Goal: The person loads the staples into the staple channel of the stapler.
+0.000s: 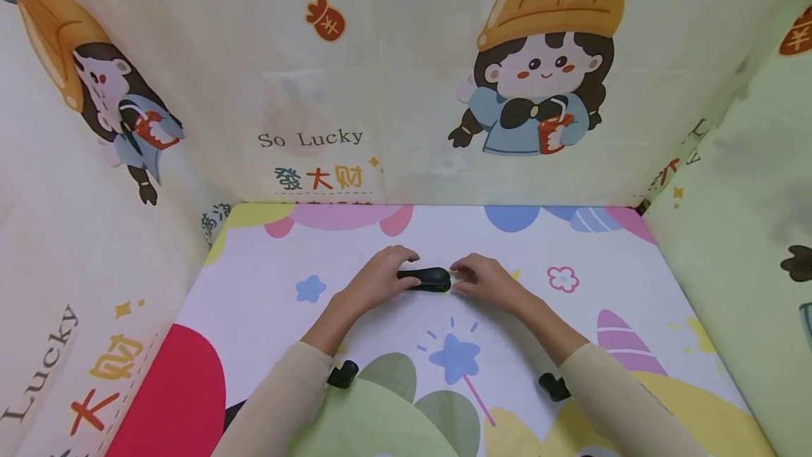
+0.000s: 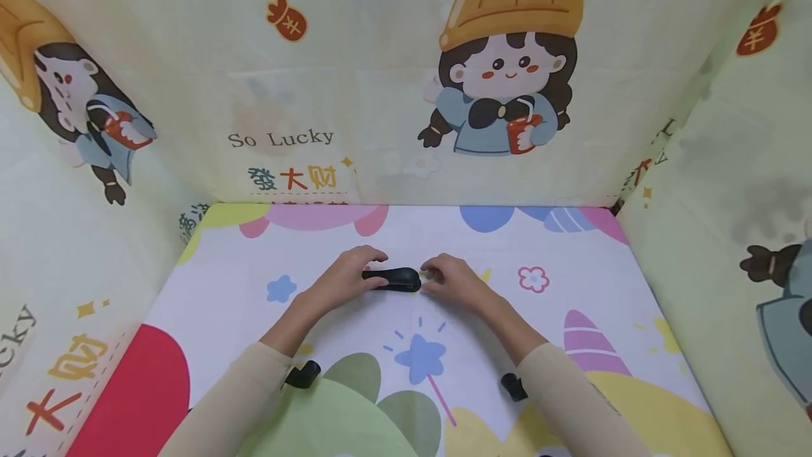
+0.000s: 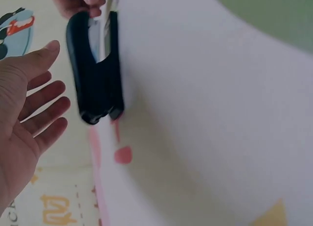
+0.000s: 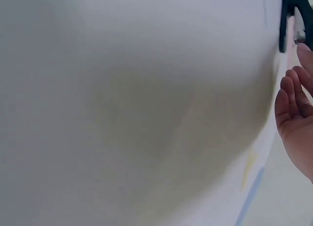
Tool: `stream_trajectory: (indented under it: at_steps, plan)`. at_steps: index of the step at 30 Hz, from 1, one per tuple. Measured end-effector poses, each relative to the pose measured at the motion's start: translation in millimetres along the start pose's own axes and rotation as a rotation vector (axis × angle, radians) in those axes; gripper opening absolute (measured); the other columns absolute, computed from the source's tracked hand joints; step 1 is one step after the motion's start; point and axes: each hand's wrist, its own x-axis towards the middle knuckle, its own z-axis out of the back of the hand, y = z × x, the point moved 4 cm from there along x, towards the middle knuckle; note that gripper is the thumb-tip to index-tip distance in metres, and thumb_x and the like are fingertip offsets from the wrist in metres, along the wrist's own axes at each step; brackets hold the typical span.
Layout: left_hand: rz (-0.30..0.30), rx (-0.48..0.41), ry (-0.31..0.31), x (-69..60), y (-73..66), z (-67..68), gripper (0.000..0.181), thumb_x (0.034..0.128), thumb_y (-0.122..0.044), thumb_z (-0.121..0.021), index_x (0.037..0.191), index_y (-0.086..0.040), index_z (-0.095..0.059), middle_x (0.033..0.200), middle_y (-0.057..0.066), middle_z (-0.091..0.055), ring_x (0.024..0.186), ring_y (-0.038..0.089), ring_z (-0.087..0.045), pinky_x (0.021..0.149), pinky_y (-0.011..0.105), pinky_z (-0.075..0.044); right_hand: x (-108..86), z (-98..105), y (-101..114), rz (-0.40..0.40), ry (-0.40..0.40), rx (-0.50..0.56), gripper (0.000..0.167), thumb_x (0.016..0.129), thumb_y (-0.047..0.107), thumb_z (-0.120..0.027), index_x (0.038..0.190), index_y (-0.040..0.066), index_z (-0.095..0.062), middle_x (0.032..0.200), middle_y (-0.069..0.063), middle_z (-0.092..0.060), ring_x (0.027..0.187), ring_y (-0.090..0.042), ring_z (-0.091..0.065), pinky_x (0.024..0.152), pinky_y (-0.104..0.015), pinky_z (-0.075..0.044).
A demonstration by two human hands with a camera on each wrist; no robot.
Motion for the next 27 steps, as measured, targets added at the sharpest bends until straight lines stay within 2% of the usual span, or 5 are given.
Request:
stream_trajectory:
  at_steps: [6, 9, 17, 22, 27]
  plan:
    - [0.06, 0.031, -0.058, -10.8, 4.7, 20.0, 0.046, 0.0932, -0.029, -0.079, 0.131, -0.006, -0.067, 0.131, 0.008, -0.068, 0.121, 0.027, -0.063, 0.107, 0.043, -0.052, -7.7, 17, 2, 0.035, -0.068, -0.013, 0.032, 0.092, 0.015, -0.078, 0.121, 0.002, -0.071, 0.106, -0.007, -0.07, 0.097, -0.02, -0.067, 0.086, -0.038, -0.059]
    - [0.059, 0.064, -0.106, -17.1, 7.5, 29.5, 0.045, 0.0946, -0.03, -0.077, 0.13, -0.005, -0.067, 0.131, 0.009, -0.068, 0.128, 0.028, -0.058, 0.11, 0.044, -0.05, -12.8, 26, 4, 0.049, -0.102, -0.037, 0.032, 0.094, 0.016, -0.076, 0.123, 0.002, -0.07, 0.111, -0.01, -0.071, 0.101, -0.024, -0.068, 0.089, -0.043, -0.059]
    - [0.023, 0.225, -0.234, -34.2, 15.2, 51.2, 0.046, 0.0935, -0.028, -0.078, 0.13, -0.004, -0.066, 0.129, 0.013, -0.066, 0.127, 0.032, -0.058, 0.109, 0.046, -0.051, -29.2, 55, 4, 0.075, -0.224, -0.134, 0.028, 0.097, 0.014, -0.073, 0.122, 0.002, -0.07, 0.119, -0.013, -0.071, 0.111, -0.031, -0.068, 0.097, -0.051, -0.056]
    - [0.035, 0.311, -0.241, -42.2, 21.6, 56.7, 0.052, 0.0943, -0.032, -0.077, 0.135, -0.003, -0.063, 0.135, 0.016, -0.064, 0.13, 0.033, -0.058, 0.11, 0.049, -0.05, -42.4, 70, -2, 0.078, -0.285, -0.232, 0.027, 0.097, 0.012, -0.071, 0.122, 0.002, -0.068, 0.122, -0.015, -0.069, 0.118, -0.036, -0.064, 0.1, -0.055, -0.053]
    - [0.068, 0.389, -0.242, -51.2, 33.4, 57.0, 0.061, 0.094, -0.033, -0.077, 0.141, 0.0, -0.057, 0.145, 0.022, -0.057, 0.138, 0.039, -0.051, 0.117, 0.053, -0.043, -58.4, 81, -7, 0.074, -0.388, -0.323, 0.026, 0.094, 0.009, -0.072, 0.119, 0.0, -0.069, 0.119, -0.017, -0.069, 0.115, -0.038, -0.063, 0.098, -0.056, -0.052]
